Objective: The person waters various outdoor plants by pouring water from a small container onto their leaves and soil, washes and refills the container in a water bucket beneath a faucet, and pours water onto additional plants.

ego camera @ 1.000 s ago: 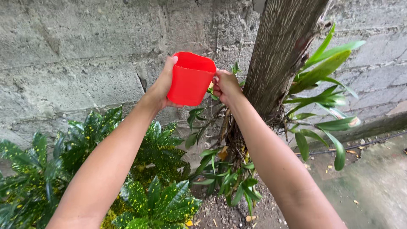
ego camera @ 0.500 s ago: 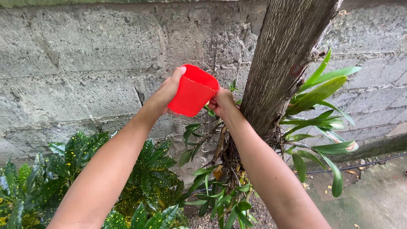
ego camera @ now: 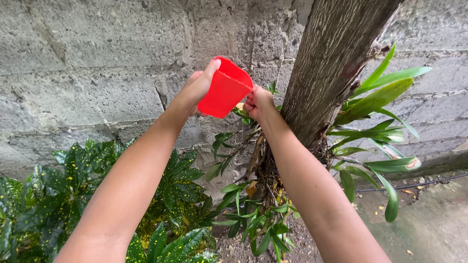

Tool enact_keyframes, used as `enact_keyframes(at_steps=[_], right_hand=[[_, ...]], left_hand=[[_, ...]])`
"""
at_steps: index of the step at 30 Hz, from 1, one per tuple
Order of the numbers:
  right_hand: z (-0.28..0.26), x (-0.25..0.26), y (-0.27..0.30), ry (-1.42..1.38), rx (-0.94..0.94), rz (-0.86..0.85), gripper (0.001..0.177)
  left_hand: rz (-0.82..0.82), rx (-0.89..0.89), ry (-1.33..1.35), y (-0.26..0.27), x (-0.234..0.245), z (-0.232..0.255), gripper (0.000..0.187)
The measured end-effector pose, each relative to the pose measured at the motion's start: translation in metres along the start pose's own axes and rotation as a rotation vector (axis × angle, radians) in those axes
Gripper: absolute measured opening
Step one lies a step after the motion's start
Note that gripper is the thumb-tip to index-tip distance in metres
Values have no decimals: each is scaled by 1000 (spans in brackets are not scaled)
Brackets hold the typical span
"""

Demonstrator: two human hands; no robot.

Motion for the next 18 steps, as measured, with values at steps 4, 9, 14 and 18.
enact_keyframes(at_steps=[4, 9, 14, 18], right_hand=[[-3, 4, -16, -168, 45, -93, 28], [-12, -1, -8, -173, 115, -73, 24], [-4, 16, -16, -153, 175, 124, 18], [-9, 24, -23, -199, 229, 110, 33]], left_hand=[[5, 1, 19, -2, -10, 11, 74], [58, 117, -16, -13, -23, 7, 69], [8, -114, 5, -54, -33, -13, 76], [116, -67, -38, -54, -36, -11, 78]])
Point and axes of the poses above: each hand's wrist, its own y-axis away from the middle knuckle, its own x-axis out of the back of the hand, z = x × y, the point moved 3 cm from there along -y, towards the middle knuckle, and after that the axes turned 1 degree about y, right-handed, at the moved point
